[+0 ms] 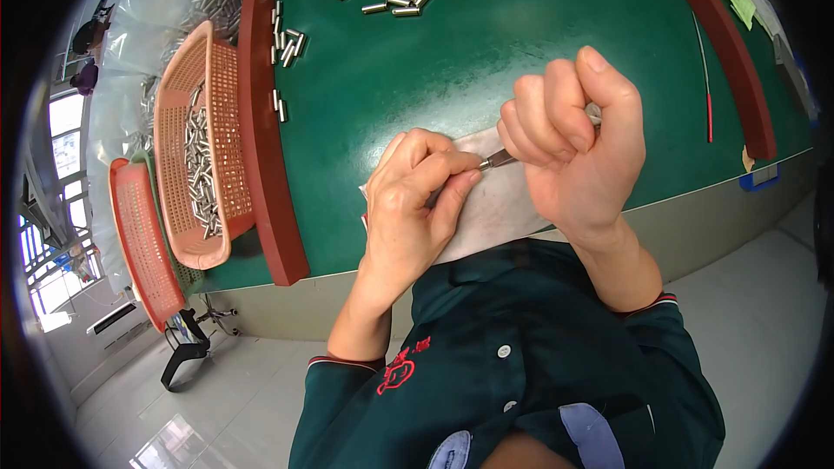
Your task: The recorder picks up small cylindrical metal components and uses a small tool to inspect or clean them at a factory workbench.
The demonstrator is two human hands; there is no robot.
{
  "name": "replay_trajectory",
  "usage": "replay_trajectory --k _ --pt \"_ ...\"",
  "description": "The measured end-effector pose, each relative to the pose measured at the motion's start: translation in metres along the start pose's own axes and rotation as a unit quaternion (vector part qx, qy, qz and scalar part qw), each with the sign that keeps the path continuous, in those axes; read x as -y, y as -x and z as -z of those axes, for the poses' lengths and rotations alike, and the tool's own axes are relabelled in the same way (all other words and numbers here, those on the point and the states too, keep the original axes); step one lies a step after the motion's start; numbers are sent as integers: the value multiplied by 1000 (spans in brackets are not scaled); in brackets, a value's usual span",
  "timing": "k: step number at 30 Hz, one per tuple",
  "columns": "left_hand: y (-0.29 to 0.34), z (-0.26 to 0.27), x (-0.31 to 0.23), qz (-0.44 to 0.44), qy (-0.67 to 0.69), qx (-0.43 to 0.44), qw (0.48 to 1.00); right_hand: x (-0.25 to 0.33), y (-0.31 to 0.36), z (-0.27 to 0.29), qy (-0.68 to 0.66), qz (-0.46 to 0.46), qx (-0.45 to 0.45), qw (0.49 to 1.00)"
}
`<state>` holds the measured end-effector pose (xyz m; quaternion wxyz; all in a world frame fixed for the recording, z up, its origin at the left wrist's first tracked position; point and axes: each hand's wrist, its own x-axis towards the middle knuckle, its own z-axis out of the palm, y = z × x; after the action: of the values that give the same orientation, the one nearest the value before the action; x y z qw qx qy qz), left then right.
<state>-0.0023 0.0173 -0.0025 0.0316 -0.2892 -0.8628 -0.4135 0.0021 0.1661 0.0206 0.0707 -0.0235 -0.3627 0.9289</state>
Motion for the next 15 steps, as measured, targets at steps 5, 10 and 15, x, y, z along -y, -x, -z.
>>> replay_trajectory --k 5,10,15 --pt "-1 1 0 8 2 8 1000 -2 0 2 5 -5 -2 1000" --pt "-3 1 -1 27 22 13 999 -4 1 -1 32 17 17 999" --pt "-3 4 -2 65 37 27 997 -9 3 -3 94 38 42 994"
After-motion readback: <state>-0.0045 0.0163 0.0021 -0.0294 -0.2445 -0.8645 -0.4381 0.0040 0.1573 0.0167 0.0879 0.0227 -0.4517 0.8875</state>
